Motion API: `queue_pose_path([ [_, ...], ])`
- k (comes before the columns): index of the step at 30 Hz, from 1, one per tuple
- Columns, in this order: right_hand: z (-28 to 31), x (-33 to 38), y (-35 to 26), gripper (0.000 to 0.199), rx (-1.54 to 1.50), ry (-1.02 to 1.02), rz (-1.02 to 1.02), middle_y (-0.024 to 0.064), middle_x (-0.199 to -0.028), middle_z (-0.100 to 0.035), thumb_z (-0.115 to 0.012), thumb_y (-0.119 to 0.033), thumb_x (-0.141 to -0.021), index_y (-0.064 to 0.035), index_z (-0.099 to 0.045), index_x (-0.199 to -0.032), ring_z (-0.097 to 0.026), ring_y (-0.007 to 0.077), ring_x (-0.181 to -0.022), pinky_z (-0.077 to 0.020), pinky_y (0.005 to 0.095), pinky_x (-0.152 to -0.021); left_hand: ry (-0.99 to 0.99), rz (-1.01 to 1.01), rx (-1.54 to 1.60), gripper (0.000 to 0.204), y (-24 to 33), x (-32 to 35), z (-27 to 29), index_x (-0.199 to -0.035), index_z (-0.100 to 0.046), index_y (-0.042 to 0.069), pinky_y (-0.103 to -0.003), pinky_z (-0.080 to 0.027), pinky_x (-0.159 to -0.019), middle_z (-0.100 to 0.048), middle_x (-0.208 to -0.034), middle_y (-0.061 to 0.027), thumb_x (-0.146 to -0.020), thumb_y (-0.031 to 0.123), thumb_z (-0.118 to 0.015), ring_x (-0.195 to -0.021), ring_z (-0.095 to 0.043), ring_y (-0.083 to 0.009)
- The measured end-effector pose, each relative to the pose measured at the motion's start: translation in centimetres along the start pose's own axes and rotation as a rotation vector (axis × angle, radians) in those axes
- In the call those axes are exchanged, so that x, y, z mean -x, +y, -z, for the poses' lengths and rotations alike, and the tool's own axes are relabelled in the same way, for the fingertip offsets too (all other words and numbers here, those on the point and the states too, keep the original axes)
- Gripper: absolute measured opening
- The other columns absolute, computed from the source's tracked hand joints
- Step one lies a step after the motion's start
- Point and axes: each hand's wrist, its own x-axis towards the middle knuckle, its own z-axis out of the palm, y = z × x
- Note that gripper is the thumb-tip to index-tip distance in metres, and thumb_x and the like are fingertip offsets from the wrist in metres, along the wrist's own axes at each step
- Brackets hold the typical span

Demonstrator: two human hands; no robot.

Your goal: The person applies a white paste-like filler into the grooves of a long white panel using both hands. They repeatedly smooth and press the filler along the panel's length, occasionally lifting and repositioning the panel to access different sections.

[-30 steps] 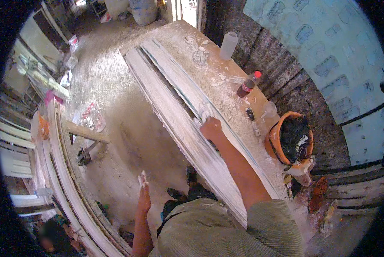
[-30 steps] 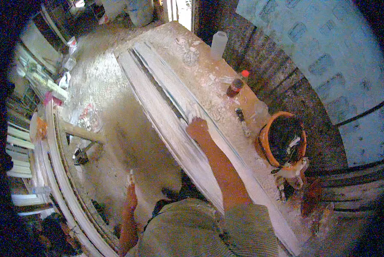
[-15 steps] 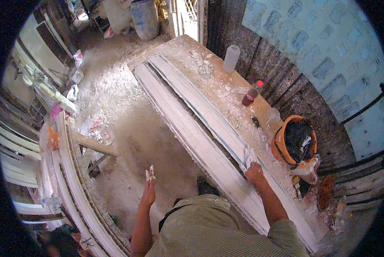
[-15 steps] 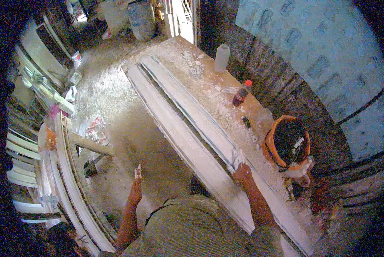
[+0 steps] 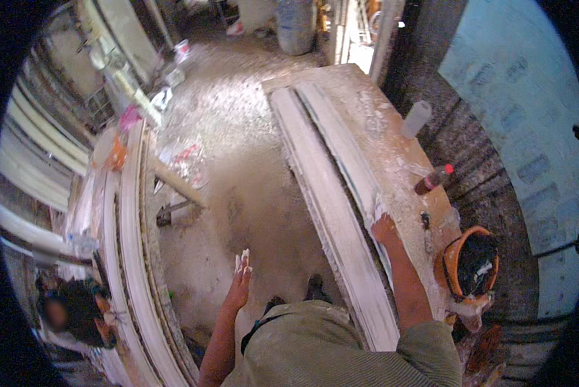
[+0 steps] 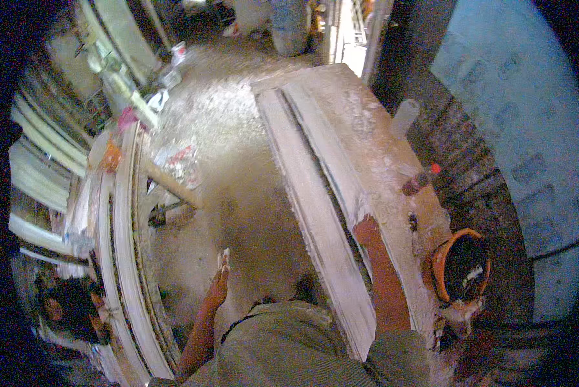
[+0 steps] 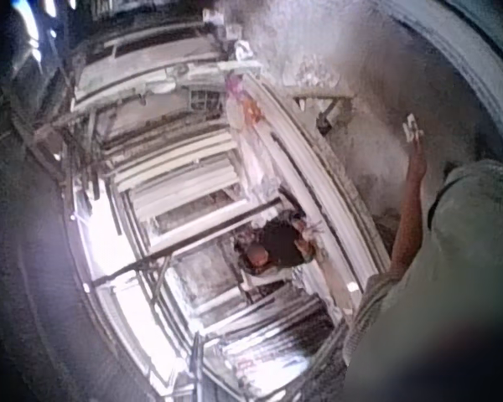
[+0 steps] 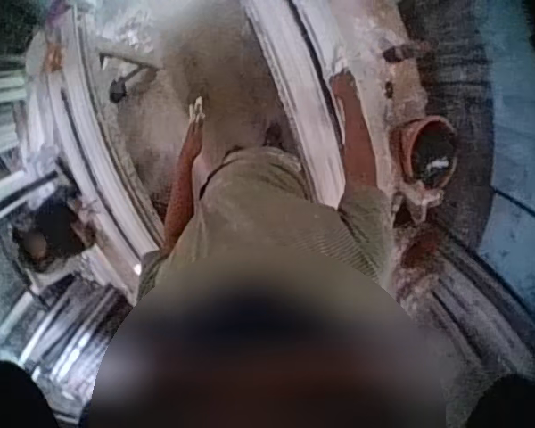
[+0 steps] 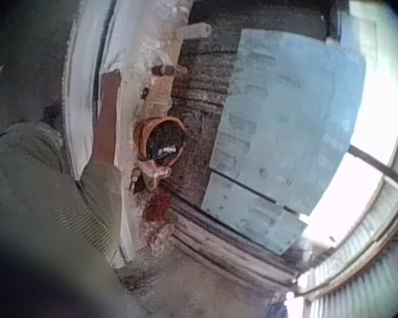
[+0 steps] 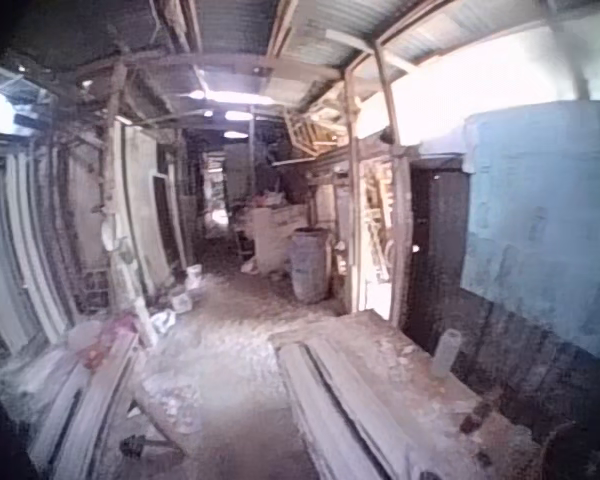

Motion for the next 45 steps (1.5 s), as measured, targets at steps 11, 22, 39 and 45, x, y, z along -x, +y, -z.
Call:
queue_pose_path([
  [11, 8.4, -11.0, -4.0, 0.028, -0.034, 0.000, 0.079, 0.0247, -0.092, -0.070, -0.052, -0.017, -0.083, 0.0004, -0.074, -0.085, -0.063, 0.0419, -0.098, -0.0413, 0.0560, -0.099, 0.110, 0.335, -0.194, 0.058, -7.8, 6.6, -0.8, -0.153, -0.021, 0.000, -0.042, -0.020, -0.119, -0.025, -0.156, -0.0246, -0.107, 0.036, -0.021, -0.145, -0.024, -0.0394],
  [22, 10.3, -17.7, -14.3, 0.039, -0.167, -0.138, 0.520, 0.0239, -0.099, -0.070, -0.052, -0.033, -0.088, -0.0002, -0.073, -0.085, -0.066, 0.0410, -0.097, -0.0503, 0.0516, -0.091, -0.097, 0.546, -0.463, 0.065, -4.1, 6.6, -0.8, -0.152, -0.023, 0.002, -0.045, -0.027, -0.115, -0.041, -0.146, -0.0287, -0.105, 0.047, -0.023, -0.139, -0.034, -0.0438],
  [39, 6.1, -3.8, -12.0, 0.026, -0.201, -0.221, 0.404, 0.0212, -0.098, -0.067, -0.062, -0.025, -0.076, -0.0008, -0.073, -0.077, -0.063, 0.0384, -0.099, -0.0485, 0.0506, -0.087, 0.044, 0.645, 0.065, 0.065, -5.8, 6.7, -3.3, -0.156, -0.015, 0.006, -0.043, -0.021, -0.117, -0.025, -0.156, -0.0252, -0.106, 0.047, -0.018, -0.145, -0.021, -0.0387],
  [45, 3.9, -0.3, -12.5, 0.034, -0.065, 0.183, 0.470, 0.0251, -0.117, -0.060, -0.059, -0.028, -0.080, 0.0015, -0.073, -0.090, -0.056, 0.0385, -0.113, -0.0404, 0.0499, -0.099, -0.038, 0.699, 0.080, 0.066, -4.0, 4.9, -2.0, -0.155, -0.015, 0.005, -0.042, -0.016, -0.119, -0.018, -0.159, -0.0231, -0.106, 0.048, -0.017, -0.148, -0.015, -0.0356],
])
